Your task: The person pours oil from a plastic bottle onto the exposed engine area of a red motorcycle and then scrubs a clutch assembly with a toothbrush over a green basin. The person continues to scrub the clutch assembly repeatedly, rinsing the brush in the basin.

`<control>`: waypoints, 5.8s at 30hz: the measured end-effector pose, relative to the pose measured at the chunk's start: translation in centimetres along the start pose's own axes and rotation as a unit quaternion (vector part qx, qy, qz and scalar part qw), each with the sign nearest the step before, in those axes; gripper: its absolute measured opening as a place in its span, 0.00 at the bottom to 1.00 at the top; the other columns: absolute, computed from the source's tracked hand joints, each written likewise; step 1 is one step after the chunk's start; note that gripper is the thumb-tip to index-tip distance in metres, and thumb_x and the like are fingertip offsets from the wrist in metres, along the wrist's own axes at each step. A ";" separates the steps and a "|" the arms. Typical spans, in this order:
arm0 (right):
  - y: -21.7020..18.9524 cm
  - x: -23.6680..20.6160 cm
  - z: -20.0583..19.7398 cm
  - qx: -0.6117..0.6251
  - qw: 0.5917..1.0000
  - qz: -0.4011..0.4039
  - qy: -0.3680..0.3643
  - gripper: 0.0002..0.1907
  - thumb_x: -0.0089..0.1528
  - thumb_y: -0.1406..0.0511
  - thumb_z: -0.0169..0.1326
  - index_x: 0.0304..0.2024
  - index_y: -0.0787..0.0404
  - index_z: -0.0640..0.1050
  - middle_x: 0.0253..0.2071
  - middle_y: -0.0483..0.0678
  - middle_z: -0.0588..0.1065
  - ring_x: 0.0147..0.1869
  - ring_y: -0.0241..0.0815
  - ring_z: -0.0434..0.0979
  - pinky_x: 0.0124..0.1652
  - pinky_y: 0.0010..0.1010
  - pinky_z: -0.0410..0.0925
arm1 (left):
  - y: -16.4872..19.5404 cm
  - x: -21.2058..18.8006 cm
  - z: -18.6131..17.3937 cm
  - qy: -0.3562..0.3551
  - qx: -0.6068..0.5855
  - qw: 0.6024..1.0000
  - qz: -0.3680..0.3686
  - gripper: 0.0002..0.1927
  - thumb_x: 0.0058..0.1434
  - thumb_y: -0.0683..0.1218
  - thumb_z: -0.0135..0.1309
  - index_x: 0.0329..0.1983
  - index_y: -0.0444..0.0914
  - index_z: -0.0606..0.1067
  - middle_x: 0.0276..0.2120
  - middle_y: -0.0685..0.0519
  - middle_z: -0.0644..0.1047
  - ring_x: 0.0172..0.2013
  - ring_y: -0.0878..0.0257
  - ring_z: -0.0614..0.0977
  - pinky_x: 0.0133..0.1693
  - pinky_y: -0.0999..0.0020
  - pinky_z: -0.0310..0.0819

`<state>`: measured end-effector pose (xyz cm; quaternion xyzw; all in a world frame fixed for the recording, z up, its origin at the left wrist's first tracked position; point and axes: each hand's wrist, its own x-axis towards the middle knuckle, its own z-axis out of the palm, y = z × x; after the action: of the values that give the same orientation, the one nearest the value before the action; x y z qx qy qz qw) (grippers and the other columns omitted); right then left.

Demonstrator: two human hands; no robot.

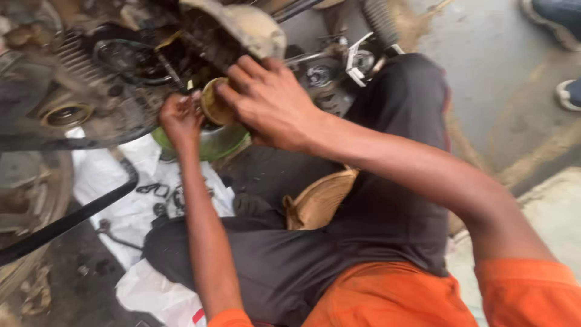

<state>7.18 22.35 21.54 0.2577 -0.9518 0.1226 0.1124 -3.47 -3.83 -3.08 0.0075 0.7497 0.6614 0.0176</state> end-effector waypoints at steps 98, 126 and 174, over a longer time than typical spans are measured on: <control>-2.9 6.9 -2.9 -0.047 0.988 -0.043 0.140 0.34 0.46 0.60 0.68 0.55 0.58 0.77 0.43 0.47 0.75 0.49 0.48 0.75 0.45 0.42 0.69 | 5.6 -3.3 0.1 0.131 0.271 0.954 0.006 0.28 0.62 0.50 0.61 0.62 0.38 0.68 0.44 0.48 0.82 0.47 0.50 0.83 0.47 0.54 0.76; -2.8 6.7 -1.7 -0.066 0.987 0.014 0.145 0.32 0.47 0.62 0.67 0.54 0.61 0.76 0.41 0.49 0.74 0.49 0.49 0.74 0.46 0.42 0.69 | 6.2 -3.3 0.1 0.125 0.266 0.956 -0.022 0.28 0.60 0.49 0.61 0.61 0.38 0.68 0.44 0.49 0.81 0.46 0.50 0.83 0.46 0.55 0.76; -1.7 5.8 -0.1 -0.093 0.993 0.062 0.024 0.33 0.44 0.60 0.69 0.52 0.61 0.78 0.44 0.50 0.77 0.53 0.49 0.76 0.43 0.45 0.70 | 7.1 -4.6 0.1 0.083 0.301 0.946 -0.082 0.31 0.63 0.52 0.58 0.68 0.41 0.65 0.52 0.50 0.80 0.48 0.51 0.83 0.49 0.53 0.76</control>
<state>3.19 18.32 23.56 0.1840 -0.9701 0.0464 0.1513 1.09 -3.04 4.00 -0.1037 0.9110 0.3991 0.0062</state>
